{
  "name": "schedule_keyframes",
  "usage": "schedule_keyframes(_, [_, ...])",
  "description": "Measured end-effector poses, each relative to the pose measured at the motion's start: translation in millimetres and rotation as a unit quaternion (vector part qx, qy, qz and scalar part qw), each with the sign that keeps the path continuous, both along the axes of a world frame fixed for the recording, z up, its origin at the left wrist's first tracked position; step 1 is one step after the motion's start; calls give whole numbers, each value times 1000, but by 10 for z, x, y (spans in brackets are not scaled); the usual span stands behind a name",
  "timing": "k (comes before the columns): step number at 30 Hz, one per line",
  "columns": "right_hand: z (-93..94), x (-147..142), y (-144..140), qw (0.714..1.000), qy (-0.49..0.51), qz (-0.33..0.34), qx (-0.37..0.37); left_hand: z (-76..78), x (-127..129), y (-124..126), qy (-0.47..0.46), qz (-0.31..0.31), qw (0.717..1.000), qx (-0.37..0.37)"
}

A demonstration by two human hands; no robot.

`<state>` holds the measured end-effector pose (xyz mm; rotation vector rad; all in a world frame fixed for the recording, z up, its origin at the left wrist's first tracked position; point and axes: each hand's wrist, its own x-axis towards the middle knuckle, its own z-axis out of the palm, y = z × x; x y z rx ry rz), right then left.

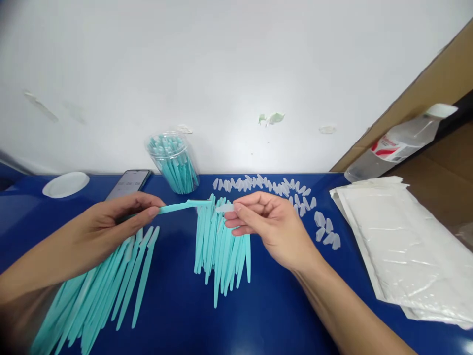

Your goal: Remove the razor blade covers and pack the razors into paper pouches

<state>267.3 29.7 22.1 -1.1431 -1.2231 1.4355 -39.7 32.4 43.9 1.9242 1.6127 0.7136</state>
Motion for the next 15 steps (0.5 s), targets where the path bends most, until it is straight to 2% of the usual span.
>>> schedule_keyframes(2, [-69,-114,100,996,74,8,-41,-10,-51,-11,-3,-39,999,-6])
schedule_keyframes(6, [-198,-150,68,989,111,14,-94,-123,-128,-54,-10,-104,994,-10])
schedule_keyframes(12, [-285,-102,-23,987,112,34,-112,-328,-237,-56,26,-138,990,-17])
schedule_keyframes(15, [-298,-94,-2,987,106,43,-110,-346,-234,-34,26,-127,991,33])
